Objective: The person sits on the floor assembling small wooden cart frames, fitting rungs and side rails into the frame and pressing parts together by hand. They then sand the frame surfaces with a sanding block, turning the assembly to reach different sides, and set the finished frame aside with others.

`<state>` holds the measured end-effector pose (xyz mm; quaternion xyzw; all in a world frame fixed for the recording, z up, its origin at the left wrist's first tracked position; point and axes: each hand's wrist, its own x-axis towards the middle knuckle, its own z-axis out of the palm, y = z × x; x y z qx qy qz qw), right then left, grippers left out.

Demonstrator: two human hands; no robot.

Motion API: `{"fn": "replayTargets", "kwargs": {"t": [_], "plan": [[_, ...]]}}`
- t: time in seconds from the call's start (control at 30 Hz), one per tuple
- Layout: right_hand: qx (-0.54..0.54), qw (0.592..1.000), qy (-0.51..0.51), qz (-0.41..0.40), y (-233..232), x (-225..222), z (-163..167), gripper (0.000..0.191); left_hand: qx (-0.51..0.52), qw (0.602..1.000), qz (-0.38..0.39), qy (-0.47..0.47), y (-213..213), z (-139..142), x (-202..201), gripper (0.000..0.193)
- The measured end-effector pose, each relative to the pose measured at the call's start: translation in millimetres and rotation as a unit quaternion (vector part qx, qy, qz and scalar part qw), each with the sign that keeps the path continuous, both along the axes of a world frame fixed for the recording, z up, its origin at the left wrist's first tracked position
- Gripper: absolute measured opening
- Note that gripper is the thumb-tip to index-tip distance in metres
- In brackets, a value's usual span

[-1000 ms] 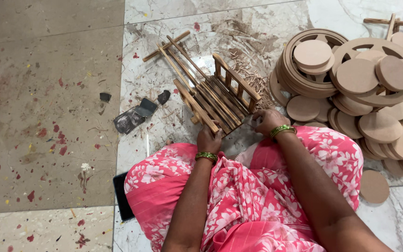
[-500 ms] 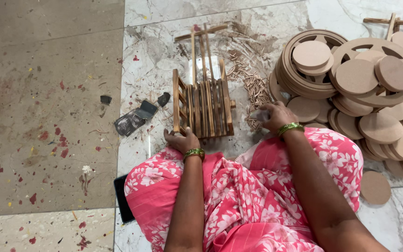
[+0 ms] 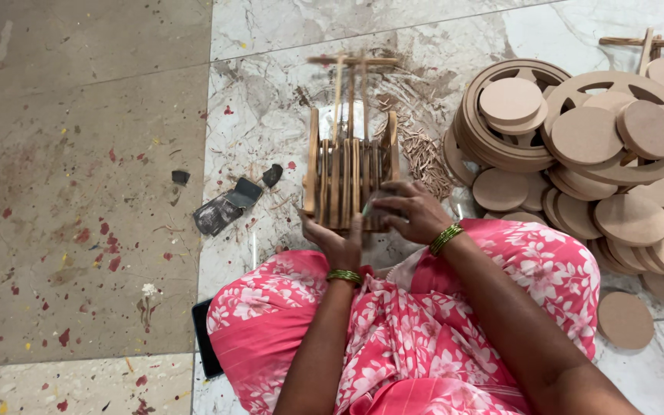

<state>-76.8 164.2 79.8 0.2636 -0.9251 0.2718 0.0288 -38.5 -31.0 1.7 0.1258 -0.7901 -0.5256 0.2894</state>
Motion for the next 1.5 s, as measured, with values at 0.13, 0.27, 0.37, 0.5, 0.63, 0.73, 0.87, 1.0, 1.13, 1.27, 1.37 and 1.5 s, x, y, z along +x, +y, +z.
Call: {"fn": "replayTargets", "kwargs": {"t": [0.13,0.27,0.37,0.5,0.63,0.73,0.87,1.0,1.13,1.27,1.37,1.5], "plan": [[-0.163,0.977,-0.131,0.042,-9.5,5.2,2.0,0.040,0.088,0.995,-0.018,0.042,-23.3,-7.8,-13.7,0.116],[-0.370,0.894,-0.233,-0.100,-10.9,-2.6,13.8,0.051,0.007,0.993,-0.097,0.069,-14.7,-6.2,-3.6,0.107],[-0.219,0.943,-0.191,-0.164,-14.7,-4.3,18.5,0.048,-0.137,0.972,-0.189,0.000,-3.3,4.3,3.4,0.116],[-0.019,0.998,0.061,0.022,-28.6,6.6,10.8,0.039,0.108,0.961,-0.216,-0.132,1.9,16.1,-5.2,0.083],[0.068,0.997,0.034,0.003,-23.6,-3.0,1.8,0.036,-0.002,0.965,-0.201,-0.168,-15.2,15.0,-0.1,0.040],[0.076,0.994,0.068,-0.042,-9.0,-20.6,3.2,0.043,-0.010,0.962,-0.234,-0.143,-25.2,11.2,6.6,0.042],[0.084,0.992,0.093,0.027,-17.0,-13.9,13.5,0.048,-0.171,0.945,-0.255,-0.112,-37.4,8.6,6.5,0.057],[0.167,0.981,0.044,0.090,-41.6,11.0,30.8,0.049,-0.203,0.892,-0.304,-0.266,-45.3,7.4,-7.3,0.048],[0.236,0.960,-0.149,-0.015,-30.6,-11.4,46.4,0.056,-0.136,0.913,-0.321,-0.214,-46.2,2.6,-6.5,0.058],[0.166,0.983,0.073,-0.035,-11.9,-34.9,41.8,0.061,-0.112,0.931,-0.286,-0.196,-43.3,-2.7,-9.8,0.056],[0.188,0.982,-0.008,0.030,-25.0,-20.0,29.3,0.050,-0.142,0.929,-0.261,-0.220,-42.0,-3.1,-20.9,0.053],[0.182,0.981,-0.020,0.060,-36.7,-14.7,32.6,0.054,-0.097,0.930,-0.264,-0.237,-42.2,1.4,-26.8,0.038]]}}
